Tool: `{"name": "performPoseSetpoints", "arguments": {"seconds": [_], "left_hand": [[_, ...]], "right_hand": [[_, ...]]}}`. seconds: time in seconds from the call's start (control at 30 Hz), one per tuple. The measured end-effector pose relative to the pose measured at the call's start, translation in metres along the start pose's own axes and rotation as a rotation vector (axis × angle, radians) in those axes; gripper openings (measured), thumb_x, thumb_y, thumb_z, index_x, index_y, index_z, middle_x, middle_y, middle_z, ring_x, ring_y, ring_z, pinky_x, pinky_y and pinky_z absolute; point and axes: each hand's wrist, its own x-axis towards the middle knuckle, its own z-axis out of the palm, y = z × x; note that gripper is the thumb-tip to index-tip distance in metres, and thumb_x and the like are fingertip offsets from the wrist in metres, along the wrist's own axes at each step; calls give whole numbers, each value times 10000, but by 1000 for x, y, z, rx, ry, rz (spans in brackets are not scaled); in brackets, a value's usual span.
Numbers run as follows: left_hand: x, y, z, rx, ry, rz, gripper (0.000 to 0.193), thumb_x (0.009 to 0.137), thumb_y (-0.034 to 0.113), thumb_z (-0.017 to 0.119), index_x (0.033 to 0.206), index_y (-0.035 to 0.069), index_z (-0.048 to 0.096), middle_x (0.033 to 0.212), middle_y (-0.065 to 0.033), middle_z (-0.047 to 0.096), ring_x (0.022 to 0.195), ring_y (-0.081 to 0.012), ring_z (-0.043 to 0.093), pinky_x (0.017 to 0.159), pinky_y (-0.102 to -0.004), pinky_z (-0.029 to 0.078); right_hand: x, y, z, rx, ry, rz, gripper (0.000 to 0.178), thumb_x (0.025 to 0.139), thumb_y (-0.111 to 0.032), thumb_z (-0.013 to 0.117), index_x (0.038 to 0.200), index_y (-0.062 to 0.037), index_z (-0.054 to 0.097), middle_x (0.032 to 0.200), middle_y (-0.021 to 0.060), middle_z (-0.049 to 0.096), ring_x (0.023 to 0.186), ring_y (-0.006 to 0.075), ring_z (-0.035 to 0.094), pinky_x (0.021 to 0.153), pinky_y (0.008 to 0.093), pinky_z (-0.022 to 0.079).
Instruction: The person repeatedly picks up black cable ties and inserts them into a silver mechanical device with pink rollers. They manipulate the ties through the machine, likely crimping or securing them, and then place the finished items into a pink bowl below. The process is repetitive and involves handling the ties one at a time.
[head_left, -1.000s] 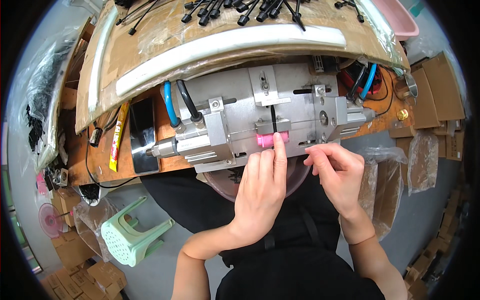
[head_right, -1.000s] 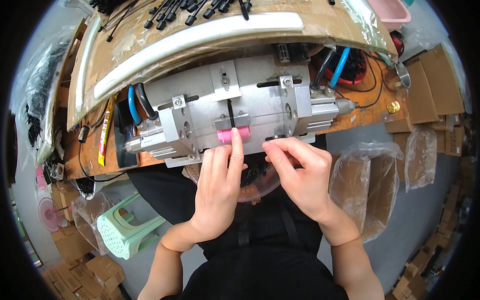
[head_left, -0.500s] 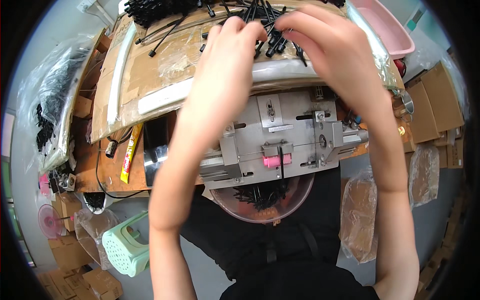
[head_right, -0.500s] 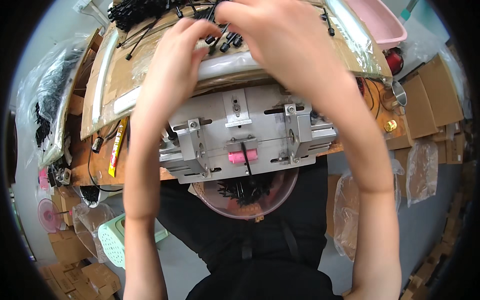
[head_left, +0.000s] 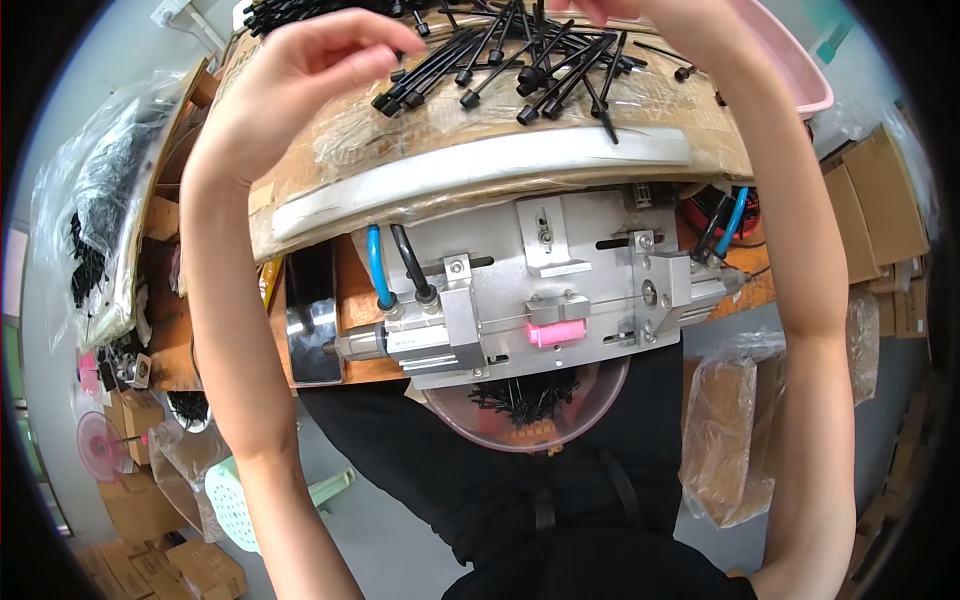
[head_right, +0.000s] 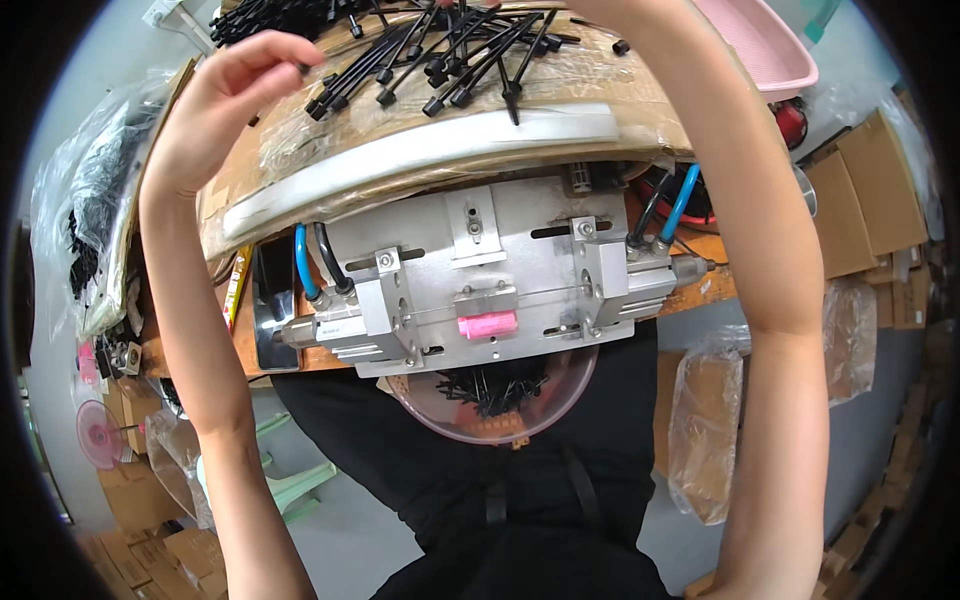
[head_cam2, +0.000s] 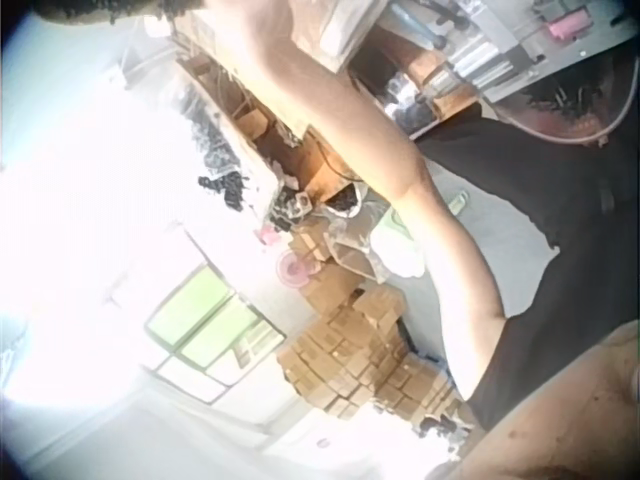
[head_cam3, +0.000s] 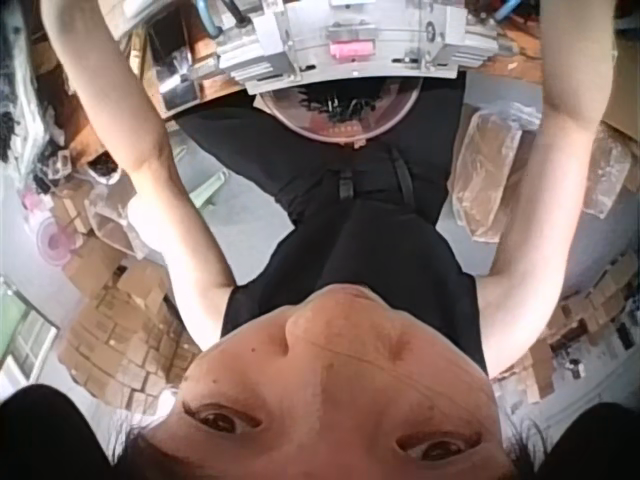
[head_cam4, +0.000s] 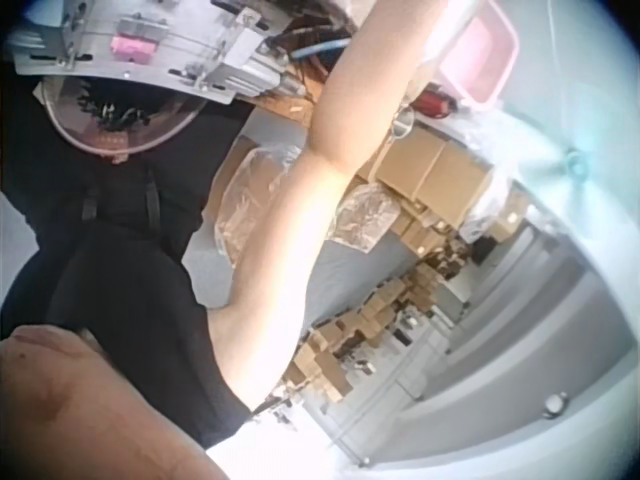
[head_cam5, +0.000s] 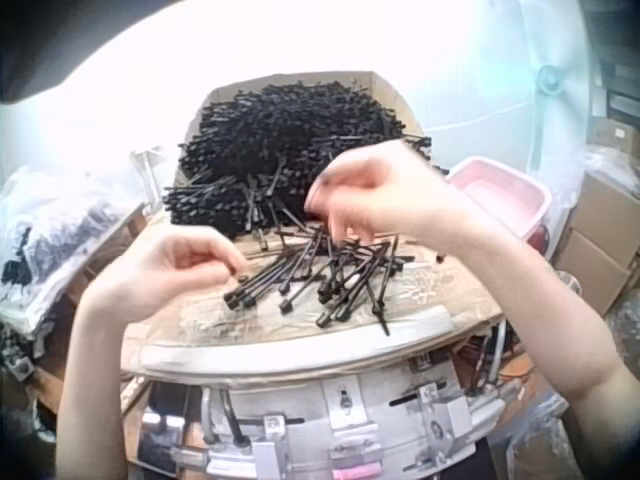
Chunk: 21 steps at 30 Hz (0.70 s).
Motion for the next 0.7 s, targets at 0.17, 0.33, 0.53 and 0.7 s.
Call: {"name": "performPoseSetpoints", "arguments": {"seconds": [0.17,0.33,0.53,0.7], "left_hand": [[-9,-1,-8,-484,319,-107,209,982,188,598,1117,40,660,982,11,644,945,-74,560,883,-216,429],[-77,66,118,130,611,-65,355,802,-52,675,1147,30,664,942,-75,660,856,-158,619,756,-256,496],[-140,102,247,491,290,-126,595,775,-22,628,1345,-103,480,908,-100,498,777,-197,516,735,-306,469],[-130,100,263,524,183,-245,731,763,-26,684,1424,-88,377,960,-108,505,850,-254,502,784,-363,452]], "right_hand": [[-10,-26,-17,563,298,287,441,955,-341,626,1182,35,590,1127,198,664,959,203,694,701,222,565],[-71,0,-18,594,326,-84,405,1028,-316,484,1211,36,565,1125,206,669,1006,234,691,677,224,589],[-141,-20,6,633,352,8,319,1018,-208,519,1235,21,569,1090,178,680,978,205,686,596,205,514],[-172,-23,9,535,395,104,344,1040,-228,481,1254,35,542,1093,188,661,954,183,668,582,197,470]]}}
